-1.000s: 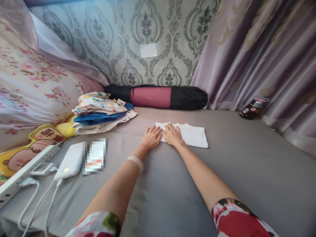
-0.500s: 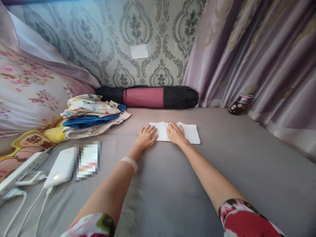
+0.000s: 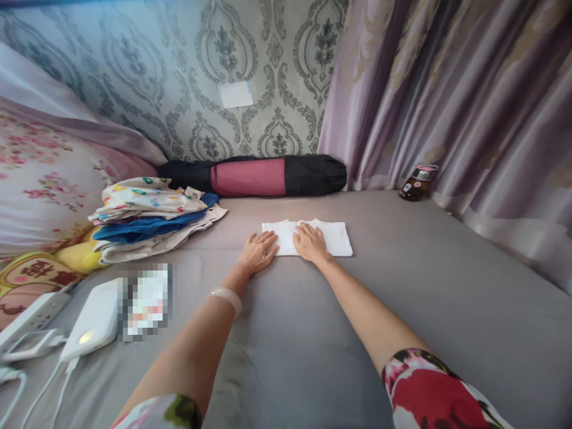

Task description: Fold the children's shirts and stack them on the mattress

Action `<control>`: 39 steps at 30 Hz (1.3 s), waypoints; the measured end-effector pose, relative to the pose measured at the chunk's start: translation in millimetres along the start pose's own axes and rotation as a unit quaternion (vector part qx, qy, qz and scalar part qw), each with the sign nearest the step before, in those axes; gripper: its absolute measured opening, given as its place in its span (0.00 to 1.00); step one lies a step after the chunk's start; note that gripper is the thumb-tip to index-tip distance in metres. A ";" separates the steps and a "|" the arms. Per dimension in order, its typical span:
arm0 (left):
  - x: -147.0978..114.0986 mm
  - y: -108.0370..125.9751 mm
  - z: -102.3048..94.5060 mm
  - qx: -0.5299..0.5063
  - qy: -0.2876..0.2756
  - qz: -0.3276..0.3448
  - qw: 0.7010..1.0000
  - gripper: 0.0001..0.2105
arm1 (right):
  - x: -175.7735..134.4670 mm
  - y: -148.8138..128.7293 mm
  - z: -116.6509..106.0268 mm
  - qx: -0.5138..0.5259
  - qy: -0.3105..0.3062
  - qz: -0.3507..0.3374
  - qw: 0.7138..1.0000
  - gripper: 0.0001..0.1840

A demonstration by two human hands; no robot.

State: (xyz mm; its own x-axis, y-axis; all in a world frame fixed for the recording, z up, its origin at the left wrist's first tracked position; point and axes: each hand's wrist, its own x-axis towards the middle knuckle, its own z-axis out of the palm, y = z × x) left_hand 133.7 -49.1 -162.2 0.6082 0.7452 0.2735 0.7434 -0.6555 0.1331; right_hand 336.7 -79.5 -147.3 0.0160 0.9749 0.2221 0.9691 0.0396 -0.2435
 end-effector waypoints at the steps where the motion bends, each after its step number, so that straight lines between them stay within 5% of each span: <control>1: 0.0 -0.2 0.1 0.000 0.000 -0.001 1.000 0.22 | 0.1 1.6 -1.0 0.006 -0.009 -0.004 1.000 0.25; 5: 0.5 0.8 -1.2 0.002 -0.004 -0.005 1.000 0.22 | -1.7 15.9 -8.3 0.024 -0.050 -0.020 0.998 0.26; 12: 0.8 0.2 1.1 -0.002 0.001 -0.001 1.000 0.22 | -12.5 43.7 -14.3 -0.002 -0.030 0.025 0.999 0.27; 21: 1.2 -1.3 2.5 0.000 0.003 -0.005 1.000 0.22 | -13.2 43.4 -7.3 -0.011 -0.011 0.023 1.000 0.26; 29: 0.9 -2.3 3.2 0.001 0.004 -0.005 1.000 0.22 | -12.3 51.7 -19.0 0.006 -0.076 0.020 0.997 0.28; 39: 0.4 -0.9 0.6 0.007 0.002 0.004 1.000 0.23 | -22.2 68.4 -17.5 -0.026 -0.021 0.041 0.999 0.28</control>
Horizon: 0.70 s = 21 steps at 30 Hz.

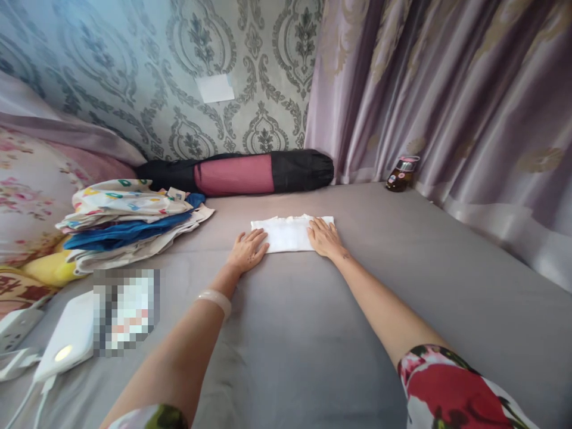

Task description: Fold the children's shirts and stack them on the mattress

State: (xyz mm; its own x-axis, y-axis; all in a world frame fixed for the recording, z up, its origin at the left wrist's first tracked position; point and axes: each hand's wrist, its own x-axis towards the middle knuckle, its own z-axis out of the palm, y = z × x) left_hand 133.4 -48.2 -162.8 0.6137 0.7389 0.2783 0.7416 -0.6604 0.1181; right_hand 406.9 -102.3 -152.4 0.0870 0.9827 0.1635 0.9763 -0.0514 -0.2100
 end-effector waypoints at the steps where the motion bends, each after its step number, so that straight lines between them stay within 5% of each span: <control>1: 0.0 0.2 -0.2 0.000 0.001 0.000 1.000 0.23 | 0.0 0.1 1.1 0.001 0.003 -0.001 1.000 0.28; 12: 0.2 0.6 -1.4 0.015 -0.014 -0.013 1.000 0.23 | 5.2 3.3 -1.5 0.009 -0.037 0.005 0.999 0.28; 21: 2.6 1.0 -1.4 0.025 -0.066 -0.035 0.997 0.26 | 5.1 5.7 5.7 -0.024 0.002 0.107 0.994 0.34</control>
State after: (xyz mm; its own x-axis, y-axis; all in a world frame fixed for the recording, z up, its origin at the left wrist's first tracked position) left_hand 135.3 -47.1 -160.7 0.5878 0.7965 0.1419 0.7945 -0.6014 0.0845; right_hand 411.8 -96.5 -158.2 0.2946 0.9475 0.1241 0.9438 -0.2681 -0.1934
